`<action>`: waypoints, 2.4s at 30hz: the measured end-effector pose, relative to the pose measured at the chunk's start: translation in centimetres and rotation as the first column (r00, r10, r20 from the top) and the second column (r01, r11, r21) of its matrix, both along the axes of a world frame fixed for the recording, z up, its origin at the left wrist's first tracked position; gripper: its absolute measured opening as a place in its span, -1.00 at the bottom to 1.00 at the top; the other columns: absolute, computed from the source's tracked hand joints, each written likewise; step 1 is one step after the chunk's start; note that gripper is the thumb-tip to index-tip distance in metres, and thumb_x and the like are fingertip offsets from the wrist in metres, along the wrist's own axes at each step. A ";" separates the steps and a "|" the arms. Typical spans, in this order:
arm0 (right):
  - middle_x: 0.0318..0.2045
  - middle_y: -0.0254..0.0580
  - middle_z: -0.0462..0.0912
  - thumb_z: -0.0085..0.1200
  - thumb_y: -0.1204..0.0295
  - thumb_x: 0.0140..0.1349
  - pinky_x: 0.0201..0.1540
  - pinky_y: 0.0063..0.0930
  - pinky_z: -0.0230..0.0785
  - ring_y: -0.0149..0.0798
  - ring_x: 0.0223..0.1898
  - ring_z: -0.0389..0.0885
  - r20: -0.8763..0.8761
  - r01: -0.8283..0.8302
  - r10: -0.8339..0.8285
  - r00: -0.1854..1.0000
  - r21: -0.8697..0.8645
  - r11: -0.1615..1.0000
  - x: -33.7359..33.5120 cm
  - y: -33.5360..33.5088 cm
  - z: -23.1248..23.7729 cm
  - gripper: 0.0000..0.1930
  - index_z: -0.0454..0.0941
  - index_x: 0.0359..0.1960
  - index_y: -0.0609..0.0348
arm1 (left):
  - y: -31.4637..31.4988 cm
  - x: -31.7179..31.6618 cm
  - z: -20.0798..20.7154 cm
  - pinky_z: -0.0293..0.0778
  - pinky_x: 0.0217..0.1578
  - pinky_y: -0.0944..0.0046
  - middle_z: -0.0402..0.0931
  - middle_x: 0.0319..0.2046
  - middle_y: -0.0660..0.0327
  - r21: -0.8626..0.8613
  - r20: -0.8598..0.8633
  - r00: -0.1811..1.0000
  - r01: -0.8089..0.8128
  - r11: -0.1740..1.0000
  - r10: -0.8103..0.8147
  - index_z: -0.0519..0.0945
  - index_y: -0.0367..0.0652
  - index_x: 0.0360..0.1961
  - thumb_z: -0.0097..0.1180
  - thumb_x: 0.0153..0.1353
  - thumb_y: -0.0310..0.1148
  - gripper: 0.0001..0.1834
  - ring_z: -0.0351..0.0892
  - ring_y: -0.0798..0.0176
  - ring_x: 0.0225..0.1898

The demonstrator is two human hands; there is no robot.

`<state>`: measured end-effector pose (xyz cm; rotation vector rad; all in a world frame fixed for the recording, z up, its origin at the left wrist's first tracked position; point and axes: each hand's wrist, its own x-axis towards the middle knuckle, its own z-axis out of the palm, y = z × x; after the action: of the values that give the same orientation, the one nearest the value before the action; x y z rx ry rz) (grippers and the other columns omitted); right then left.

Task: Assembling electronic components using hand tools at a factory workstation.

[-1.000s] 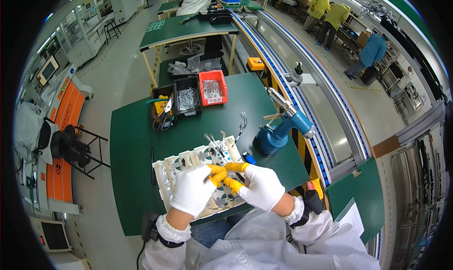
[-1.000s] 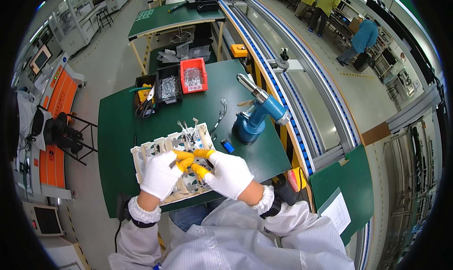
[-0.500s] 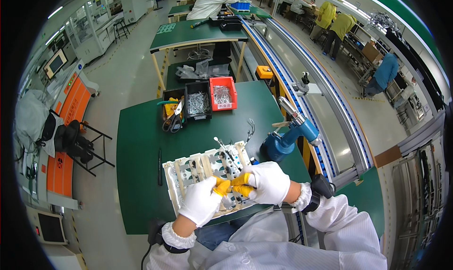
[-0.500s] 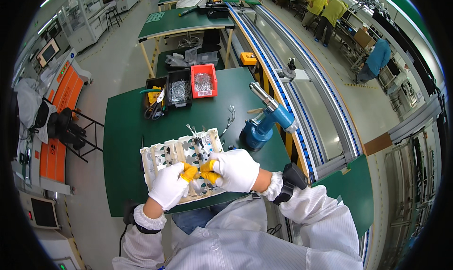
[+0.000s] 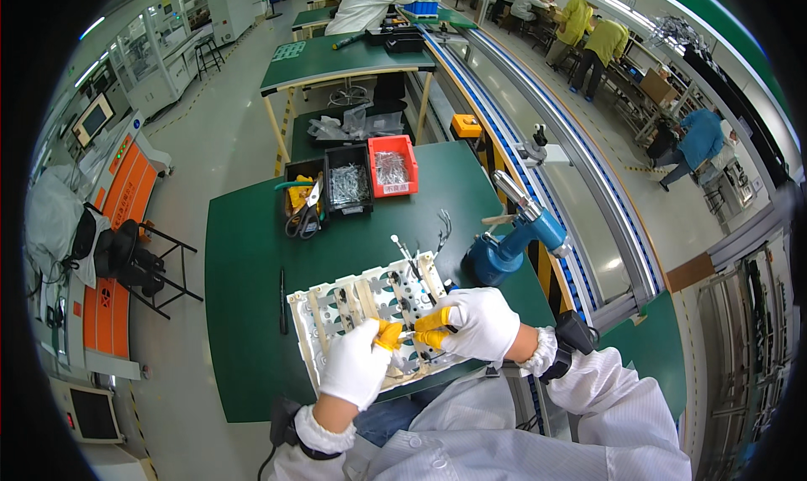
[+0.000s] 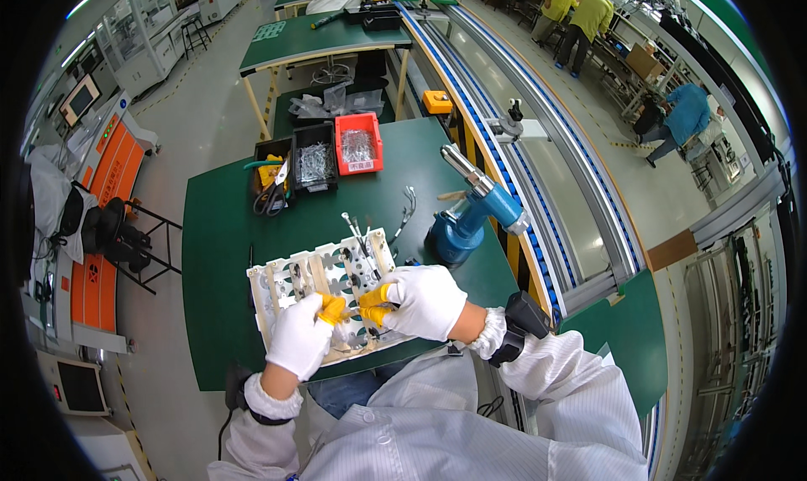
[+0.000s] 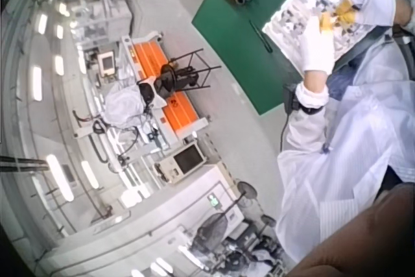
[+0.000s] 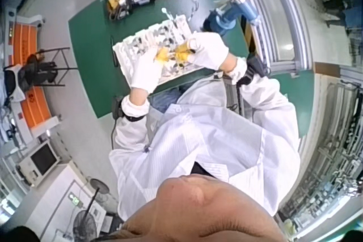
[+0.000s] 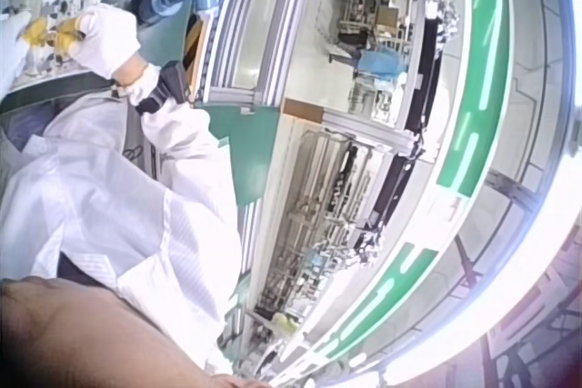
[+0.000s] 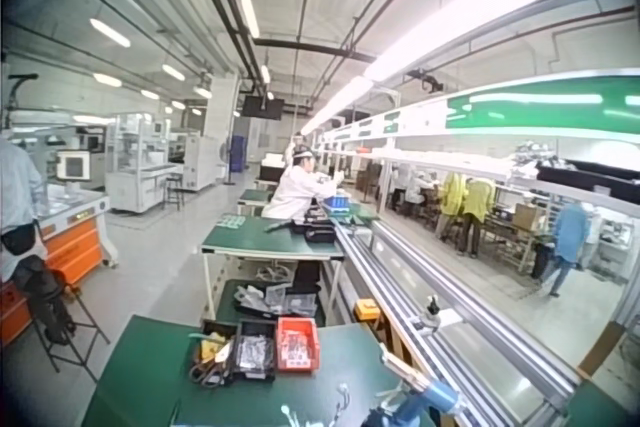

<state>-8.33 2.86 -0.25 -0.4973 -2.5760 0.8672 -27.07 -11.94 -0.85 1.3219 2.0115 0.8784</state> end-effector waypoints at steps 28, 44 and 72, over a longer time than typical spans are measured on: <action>-0.35 -0.10 0.69 0.26 0.21 0.14 -0.22 -0.17 0.59 0.01 -0.27 0.71 0.249 -0.100 0.034 0.968 0.258 0.961 -9.7 4.6 5.6 -0.76 0.75 -0.32 0.11 | -2.9 3.5 -2.2 0.53 -0.44 0.07 0.55 -0.49 0.24 -0.032 -0.614 0.786 0.070 0.997 -0.075 0.76 0.01 -0.19 0.51 -0.08 0.03 -0.53 0.64 0.13 -0.43; -0.19 -0.23 0.78 0.14 0.34 0.23 0.33 -0.03 0.24 -0.14 0.01 0.66 0.377 0.053 -0.381 0.844 0.648 0.760 -30.4 19.0 -10.6 -0.79 0.80 -0.21 0.04 | -2.9 3.4 -3.5 0.42 -0.55 0.01 0.45 -0.57 0.23 0.202 -0.621 0.780 0.073 0.977 0.071 0.52 0.03 -0.52 0.38 0.00 -0.09 -0.70 0.53 0.05 -0.58; -0.48 -0.25 0.68 0.40 0.34 0.07 -0.33 -0.37 0.57 -0.11 -0.46 0.70 0.265 -0.279 0.234 0.935 0.145 0.949 -7.2 1.4 3.2 -0.84 0.71 -0.31 -0.01 | -3.6 2.7 -1.8 0.60 -0.45 0.09 0.57 -0.46 0.23 0.022 -0.408 0.912 0.058 0.998 -0.044 0.67 0.00 -0.37 0.40 -0.04 -0.24 -0.79 0.69 0.13 -0.45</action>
<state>-15.56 4.22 2.91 -0.2261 -2.9621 0.6770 -24.40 -15.57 -2.61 1.6817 2.2654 0.6517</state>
